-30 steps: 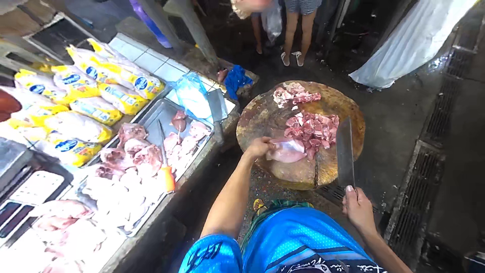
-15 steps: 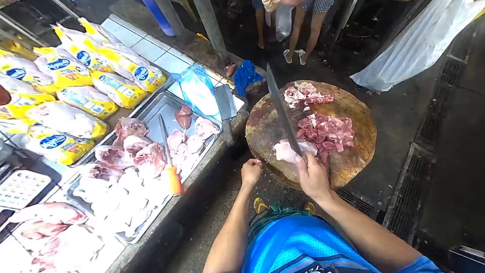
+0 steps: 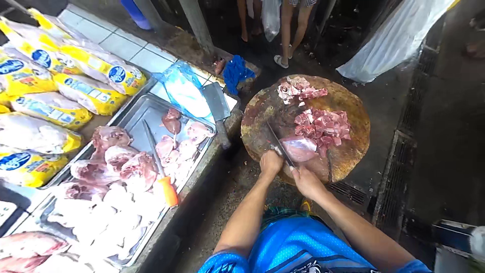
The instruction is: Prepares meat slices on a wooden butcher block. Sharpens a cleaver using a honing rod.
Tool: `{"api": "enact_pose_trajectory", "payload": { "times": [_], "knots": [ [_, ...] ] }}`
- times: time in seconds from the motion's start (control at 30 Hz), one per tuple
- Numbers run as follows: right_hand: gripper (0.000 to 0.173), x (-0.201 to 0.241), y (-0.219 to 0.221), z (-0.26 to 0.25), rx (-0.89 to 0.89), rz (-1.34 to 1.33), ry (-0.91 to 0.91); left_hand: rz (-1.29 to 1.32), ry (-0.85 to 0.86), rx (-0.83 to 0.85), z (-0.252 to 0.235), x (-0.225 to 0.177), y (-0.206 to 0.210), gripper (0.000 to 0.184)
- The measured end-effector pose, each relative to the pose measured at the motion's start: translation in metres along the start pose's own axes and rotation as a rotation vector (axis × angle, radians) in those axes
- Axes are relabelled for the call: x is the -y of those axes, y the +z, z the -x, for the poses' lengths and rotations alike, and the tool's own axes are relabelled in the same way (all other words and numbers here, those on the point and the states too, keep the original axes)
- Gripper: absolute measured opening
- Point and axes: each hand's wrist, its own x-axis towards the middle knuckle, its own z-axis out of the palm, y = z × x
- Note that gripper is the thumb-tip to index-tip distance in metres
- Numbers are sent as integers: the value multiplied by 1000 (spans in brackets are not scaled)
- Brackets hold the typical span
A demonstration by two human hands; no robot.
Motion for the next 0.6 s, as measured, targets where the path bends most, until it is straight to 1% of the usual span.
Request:
{"api": "enact_pose_trajectory", "payload": {
  "times": [0.07, 0.17, 0.23, 0.3, 0.33, 0.4, 0.5, 0.53, 0.57, 0.6],
  "knots": [
    [61, -23, 1, 16, 20, 6, 10, -18, -33, 32, -2, -2, -3, 34],
    [62, -59, -8, 47, 82, 58, 24, 33, -84, 1, -3, 20, -17, 37],
    [62, -82, -19, 64, 127, 95, 25, 177, -114, -44, 7, 37, -31, 34],
    [61, -108, -27, 67, 147, 65, -11, 340, -95, -90, 15, 43, -45, 26],
    [61, -123, -29, 64, 142, 23, -37, 415, -67, -94, 15, 36, -52, 23],
    [60, -151, -32, 58, 112, -62, -78, 517, 25, -111, 6, 6, -69, 22],
    [56, -180, -25, 61, 56, -216, -124, 571, 205, -109, -24, -53, -93, 33],
    [55, -187, -22, 64, 25, -288, -131, 569, 232, -74, -38, -70, -95, 38],
    [53, -193, -21, 67, -22, -368, -138, 513, 237, -38, -50, -86, -94, 42],
    [51, -197, -21, 70, -83, -452, -140, 399, 241, 10, -57, -98, -89, 42]
  ]
}}
